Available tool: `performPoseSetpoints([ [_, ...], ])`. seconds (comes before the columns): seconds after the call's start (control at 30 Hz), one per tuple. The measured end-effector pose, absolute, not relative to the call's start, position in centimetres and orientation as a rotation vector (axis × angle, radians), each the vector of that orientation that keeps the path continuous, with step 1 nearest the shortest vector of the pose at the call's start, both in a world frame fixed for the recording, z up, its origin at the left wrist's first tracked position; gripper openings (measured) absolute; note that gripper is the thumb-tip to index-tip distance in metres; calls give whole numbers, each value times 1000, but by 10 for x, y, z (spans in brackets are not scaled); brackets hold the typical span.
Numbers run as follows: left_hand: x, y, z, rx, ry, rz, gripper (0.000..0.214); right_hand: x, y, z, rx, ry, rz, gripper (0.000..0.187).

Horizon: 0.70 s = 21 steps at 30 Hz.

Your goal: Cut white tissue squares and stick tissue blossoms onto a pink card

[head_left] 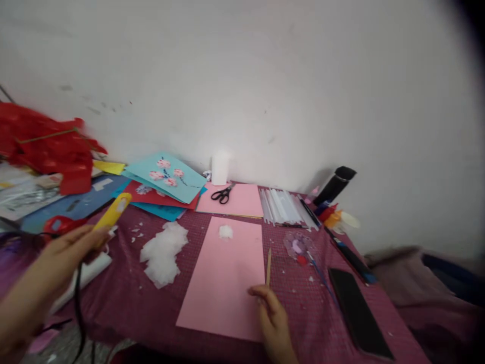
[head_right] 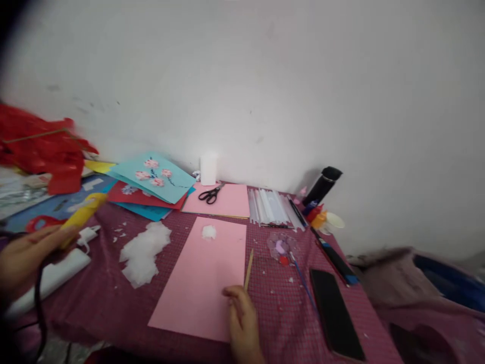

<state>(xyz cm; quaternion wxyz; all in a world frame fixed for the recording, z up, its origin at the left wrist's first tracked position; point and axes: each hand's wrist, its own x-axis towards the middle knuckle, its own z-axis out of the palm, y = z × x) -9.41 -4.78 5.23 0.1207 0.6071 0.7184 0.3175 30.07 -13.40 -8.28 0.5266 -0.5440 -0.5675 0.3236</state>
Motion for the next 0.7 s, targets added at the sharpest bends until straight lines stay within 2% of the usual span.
performPoseSetpoints([
  [0.07,-36,-73,31,1479,1870,1037,41,278,-127,-69,-1173,-1281,960,22],
  [0.13,25,-94,9,1435,1760,1090,39,258,-120,-58,-1020,-1185,1135,32],
  [0.2,74,-108,-11,1570,1637,1034,38,243,-115,-51,-884,-1120,1271,46],
  [0.27,106,-117,-27,1734,1553,922,35,236,-114,-46,-808,-1055,1364,51],
  [0.53,135,-136,-42,2109,1200,514,20,251,-127,-49,-1013,-569,1361,31],
  [0.7,116,-126,-37,2465,1124,340,30,299,-124,-37,-992,-518,1346,31],
])
